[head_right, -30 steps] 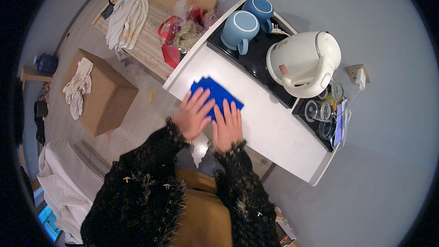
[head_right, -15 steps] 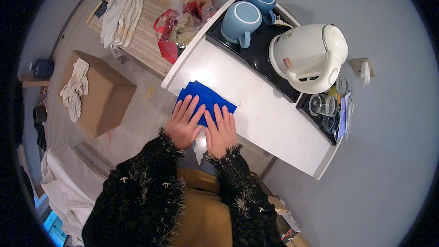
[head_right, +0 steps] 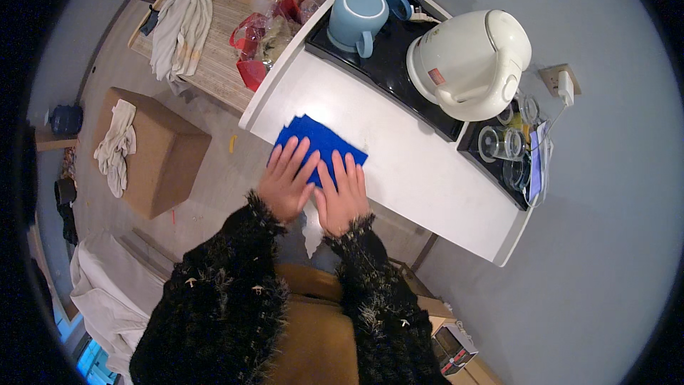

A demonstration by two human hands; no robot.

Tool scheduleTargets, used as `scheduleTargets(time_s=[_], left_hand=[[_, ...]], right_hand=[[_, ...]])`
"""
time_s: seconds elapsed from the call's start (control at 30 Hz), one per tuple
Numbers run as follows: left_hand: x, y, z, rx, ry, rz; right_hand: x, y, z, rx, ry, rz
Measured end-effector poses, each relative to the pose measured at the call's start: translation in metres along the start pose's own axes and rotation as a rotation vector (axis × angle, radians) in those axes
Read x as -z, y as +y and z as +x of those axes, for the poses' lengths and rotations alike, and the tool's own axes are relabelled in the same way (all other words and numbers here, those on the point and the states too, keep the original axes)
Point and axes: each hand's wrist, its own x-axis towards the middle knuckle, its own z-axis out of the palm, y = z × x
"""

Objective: The person wipes a white countertop and a wooden cabinet door with a blue cloth. They move a kettle and two mugs aside, wipe the stovetop, then wipe the kettle, mugs, and glass lids before returning them. The person finishes by wiping the countertop and the cabinet door.

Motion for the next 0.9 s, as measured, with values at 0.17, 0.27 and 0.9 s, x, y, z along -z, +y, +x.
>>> scheduleTargets(time_s=[0.17, 0.27, 0.9], left_hand=[[-0.022, 0.036, 0.012, -0.066, -0.004, -0.037], [-0.045, 0.054, 0.049, -0.104, 0.006, -0.035], [-0.145, 0.191, 0.115, -0.201, -0.038, 0.103]], right_hand=[[0.014, 0.031, -0.027, -0.05, 0.075, -0.027], [0.02, 0.071, -0.019, -0.068, 0.182, -0.047], [0.072, 0.201, -0.104, -0.23, 0.392, -0.016]])
